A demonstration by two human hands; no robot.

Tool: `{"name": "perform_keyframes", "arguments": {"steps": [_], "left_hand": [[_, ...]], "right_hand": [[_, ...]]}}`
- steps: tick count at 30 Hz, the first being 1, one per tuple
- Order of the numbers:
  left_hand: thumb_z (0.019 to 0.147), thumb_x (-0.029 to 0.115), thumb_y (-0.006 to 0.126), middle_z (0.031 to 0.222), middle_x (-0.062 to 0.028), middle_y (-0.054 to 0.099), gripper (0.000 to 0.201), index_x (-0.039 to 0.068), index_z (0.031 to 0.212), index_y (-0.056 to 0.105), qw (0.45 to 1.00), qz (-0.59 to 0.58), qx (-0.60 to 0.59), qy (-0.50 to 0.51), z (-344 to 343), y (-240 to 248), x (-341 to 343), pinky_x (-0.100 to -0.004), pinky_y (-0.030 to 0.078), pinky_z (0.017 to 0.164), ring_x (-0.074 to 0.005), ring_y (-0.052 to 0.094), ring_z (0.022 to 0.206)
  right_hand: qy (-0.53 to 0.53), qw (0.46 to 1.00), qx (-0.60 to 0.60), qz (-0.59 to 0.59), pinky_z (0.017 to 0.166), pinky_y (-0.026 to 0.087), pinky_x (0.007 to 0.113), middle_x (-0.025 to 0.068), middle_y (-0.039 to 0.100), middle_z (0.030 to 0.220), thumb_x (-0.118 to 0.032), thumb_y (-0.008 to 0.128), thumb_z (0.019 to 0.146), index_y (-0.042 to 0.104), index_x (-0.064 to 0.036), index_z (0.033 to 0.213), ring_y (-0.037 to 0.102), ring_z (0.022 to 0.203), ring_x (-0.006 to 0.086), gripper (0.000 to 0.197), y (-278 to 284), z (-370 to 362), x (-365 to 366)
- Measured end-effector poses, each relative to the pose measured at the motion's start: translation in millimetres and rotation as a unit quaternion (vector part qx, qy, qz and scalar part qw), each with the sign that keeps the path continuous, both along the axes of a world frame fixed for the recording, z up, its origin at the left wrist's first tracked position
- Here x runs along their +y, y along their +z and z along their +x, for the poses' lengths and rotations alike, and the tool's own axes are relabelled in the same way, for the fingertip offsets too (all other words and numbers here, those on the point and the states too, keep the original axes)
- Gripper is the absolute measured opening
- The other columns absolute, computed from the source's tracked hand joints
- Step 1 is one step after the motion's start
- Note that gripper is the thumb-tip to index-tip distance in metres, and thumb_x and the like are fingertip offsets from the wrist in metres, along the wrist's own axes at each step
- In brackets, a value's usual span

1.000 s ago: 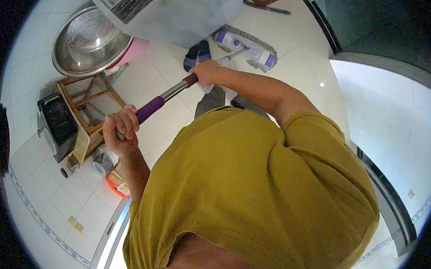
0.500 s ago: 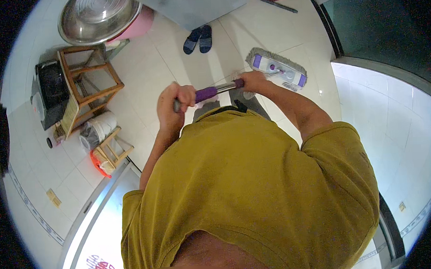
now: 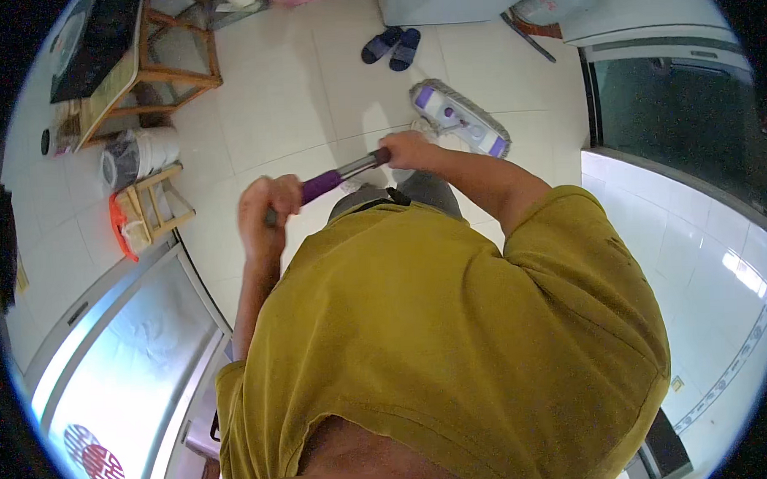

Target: The person mops the floor with a mop, moving from the bathroom to the utility area. The person then wipes the exterior and lid of a washing machine with a cloth.

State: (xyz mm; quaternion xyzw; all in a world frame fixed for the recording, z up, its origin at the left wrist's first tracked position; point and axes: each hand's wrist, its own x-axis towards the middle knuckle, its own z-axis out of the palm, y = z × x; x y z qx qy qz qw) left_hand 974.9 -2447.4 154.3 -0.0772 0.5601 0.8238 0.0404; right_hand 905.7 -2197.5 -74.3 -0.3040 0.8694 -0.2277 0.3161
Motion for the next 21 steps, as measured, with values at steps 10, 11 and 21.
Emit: {"name": "perform_keyframes", "arguments": {"steps": [10,11,21], "left_hand": [[0.078,0.013,0.067,0.047,-0.0026,0.038,0.036,0.002,0.053,0.043,0.964,-0.186,0.157,-0.104,-11,96,-126,-0.0286,0.030,0.051,-0.0124,0.038,0.053],[0.078,0.015,0.067,0.048,-0.0030,0.040,0.038,0.003,0.052,0.042,0.948,-0.228,0.181,-0.130,-20,99,-127,-0.0314,0.031,0.052,-0.0148,0.037,0.049],[0.072,0.019,0.072,0.054,-0.0055,0.050,0.029,0.004,0.058,0.051,0.827,-0.358,0.178,-0.396,-72,100,-108,-0.0356,0.037,0.055,-0.0248,0.048,0.057]], "right_hand": [[0.005,0.992,0.020,-0.124,0.072,0.048,0.040,0.0068,0.063,0.091,-0.039,0.070,0.066,0.061,-0.0166,0.090,0.061,0.087,0.0283,0.034,68,-33,-209],[-0.051,0.987,0.012,-0.149,0.073,0.048,0.039,0.0058,0.063,0.091,-0.036,0.070,0.066,0.060,-0.0167,0.090,0.061,0.088,0.0279,0.032,73,-36,-218],[-0.077,0.955,0.062,-0.281,0.071,0.047,0.037,0.0053,0.060,0.090,-0.023,0.065,0.070,0.057,-0.0163,0.092,0.060,0.082,0.0283,0.024,36,-93,-231]]}}
